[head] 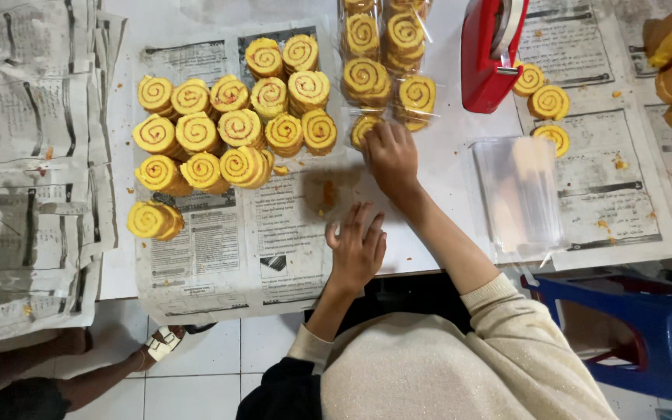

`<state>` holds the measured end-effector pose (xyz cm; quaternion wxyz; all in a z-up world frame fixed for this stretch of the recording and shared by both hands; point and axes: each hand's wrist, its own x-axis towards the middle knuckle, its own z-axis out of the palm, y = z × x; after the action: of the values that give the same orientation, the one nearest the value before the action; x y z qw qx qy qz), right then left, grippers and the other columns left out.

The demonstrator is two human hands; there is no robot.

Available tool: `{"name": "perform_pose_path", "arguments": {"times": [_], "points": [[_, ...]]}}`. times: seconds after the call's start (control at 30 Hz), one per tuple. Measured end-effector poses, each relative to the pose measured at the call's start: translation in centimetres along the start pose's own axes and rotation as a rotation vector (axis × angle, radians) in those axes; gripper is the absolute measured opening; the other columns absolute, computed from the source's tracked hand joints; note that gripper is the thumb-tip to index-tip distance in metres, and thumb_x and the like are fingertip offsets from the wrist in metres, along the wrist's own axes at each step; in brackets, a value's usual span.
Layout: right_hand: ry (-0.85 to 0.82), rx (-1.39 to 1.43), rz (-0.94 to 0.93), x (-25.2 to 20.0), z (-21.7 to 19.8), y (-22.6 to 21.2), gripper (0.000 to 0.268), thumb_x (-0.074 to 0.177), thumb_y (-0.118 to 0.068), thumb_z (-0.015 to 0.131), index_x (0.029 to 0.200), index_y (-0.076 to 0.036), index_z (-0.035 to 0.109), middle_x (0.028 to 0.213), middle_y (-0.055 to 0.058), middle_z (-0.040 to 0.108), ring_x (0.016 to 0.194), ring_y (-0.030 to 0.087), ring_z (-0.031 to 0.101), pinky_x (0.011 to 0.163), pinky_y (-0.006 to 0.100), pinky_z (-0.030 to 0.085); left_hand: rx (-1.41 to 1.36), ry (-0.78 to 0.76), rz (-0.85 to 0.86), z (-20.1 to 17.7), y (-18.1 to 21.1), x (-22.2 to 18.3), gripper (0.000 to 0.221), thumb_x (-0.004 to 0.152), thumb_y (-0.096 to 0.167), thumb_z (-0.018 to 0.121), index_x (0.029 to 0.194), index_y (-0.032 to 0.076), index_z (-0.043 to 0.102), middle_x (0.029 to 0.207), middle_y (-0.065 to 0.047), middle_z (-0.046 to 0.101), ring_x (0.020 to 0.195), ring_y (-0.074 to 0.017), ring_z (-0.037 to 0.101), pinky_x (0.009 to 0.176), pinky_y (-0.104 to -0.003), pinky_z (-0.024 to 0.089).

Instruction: The person packages bread rolls by hand, picking up individual rolls from a newspaper-covered table and placing them into clear plastic bags before sealing the bags with a tape dispenser.

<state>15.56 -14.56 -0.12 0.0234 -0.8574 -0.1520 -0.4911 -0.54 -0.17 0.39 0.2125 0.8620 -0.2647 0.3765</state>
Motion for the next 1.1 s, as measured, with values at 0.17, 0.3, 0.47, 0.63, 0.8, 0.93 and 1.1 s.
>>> {"name": "perform_pose_path", "arguments": {"times": [0.17,0.3,0.47,0.63,0.8,0.93,1.1], "points": [[-0.142,0.081,0.001,-0.9,-0.9,1.0,0.04,0.098,-0.043,0.054,0.111,-0.008,0.068,0.111,0.013,0.063,0.098,0.033,0.064,0.086,0.044,0.051,-0.001,-0.014,-0.008,0.6,-0.3,-0.3,0.026,0.102,0.03,0.052,0.118,0.016,0.067,0.136,-0.012,0.062,0.126,-0.0273,0.061,0.108,-0.052,0.014],[-0.374,-0.358,0.049,-3.9,-6.6,4.0,0.025,0.088,-0.034,0.082,0.105,-0.017,0.075,0.106,0.009,0.069,0.099,0.028,0.067,0.082,0.038,0.053,-0.034,-0.044,-0.021,0.3,-0.4,-0.2,0.024,0.101,0.028,0.054,0.116,0.016,0.068,0.135,-0.011,0.063,0.126,-0.0279,0.061,0.107,-0.051,0.018],[-0.571,-0.283,0.589,-8.0,-15.8,7.1,0.06,0.085,-0.024,0.086,0.13,0.009,0.064,0.129,0.033,0.062,0.121,0.048,0.059,0.1,0.051,0.049,-0.051,-0.099,-0.038,0.7,-0.4,-0.6,0.023,0.1,0.029,0.054,0.115,0.018,0.068,0.132,-0.01,0.063,0.127,-0.0264,0.06,0.107,-0.052,0.018],[-0.577,-0.252,0.619,-12.9,-16.1,8.3,0.046,0.094,-0.01,0.07,0.134,0.011,0.063,0.132,0.038,0.061,0.126,0.052,0.058,0.106,0.052,0.046,-0.077,-0.123,-0.026,0.4,-0.1,0.2,0.021,0.099,0.025,0.055,0.113,0.016,0.069,0.133,-0.01,0.063,0.127,-0.025,0.06,0.107,-0.051,0.016],[-0.454,-0.303,0.521,-14.3,-15.6,8.4,0.039,0.095,-0.011,0.065,0.129,0.008,0.068,0.129,0.031,0.067,0.123,0.043,0.064,0.107,0.045,0.048,-0.039,-0.158,-0.029,-0.2,0.1,0.8,0.021,0.099,0.023,0.058,0.115,0.016,0.068,0.134,-0.011,0.061,0.126,-0.0246,0.059,0.107,-0.05,0.015],[-0.496,-0.249,0.604,-14.2,-15.6,8.1,0.043,0.098,-0.015,0.059,0.134,0.008,0.066,0.136,0.031,0.063,0.132,0.046,0.057,0.111,0.051,0.043,-0.021,-0.168,-0.029,0.0,0.2,0.7,0.02,0.099,0.024,0.057,0.114,0.016,0.067,0.134,-0.009,0.061,0.126,-0.0228,0.059,0.107,-0.049,0.014],[-0.344,-0.11,0.713,-13.6,-16.6,8.7,0.013,0.092,-0.007,0.07,0.101,-0.006,0.078,0.114,0.016,0.078,0.11,0.036,0.072,0.092,0.043,0.057,-0.045,-0.182,-0.05,-0.1,0.4,0.8,0.017,0.099,0.022,0.058,0.112,0.015,0.068,0.133,-0.009,0.061,0.126,-0.0228,0.059,0.106,-0.05,0.014]]}}
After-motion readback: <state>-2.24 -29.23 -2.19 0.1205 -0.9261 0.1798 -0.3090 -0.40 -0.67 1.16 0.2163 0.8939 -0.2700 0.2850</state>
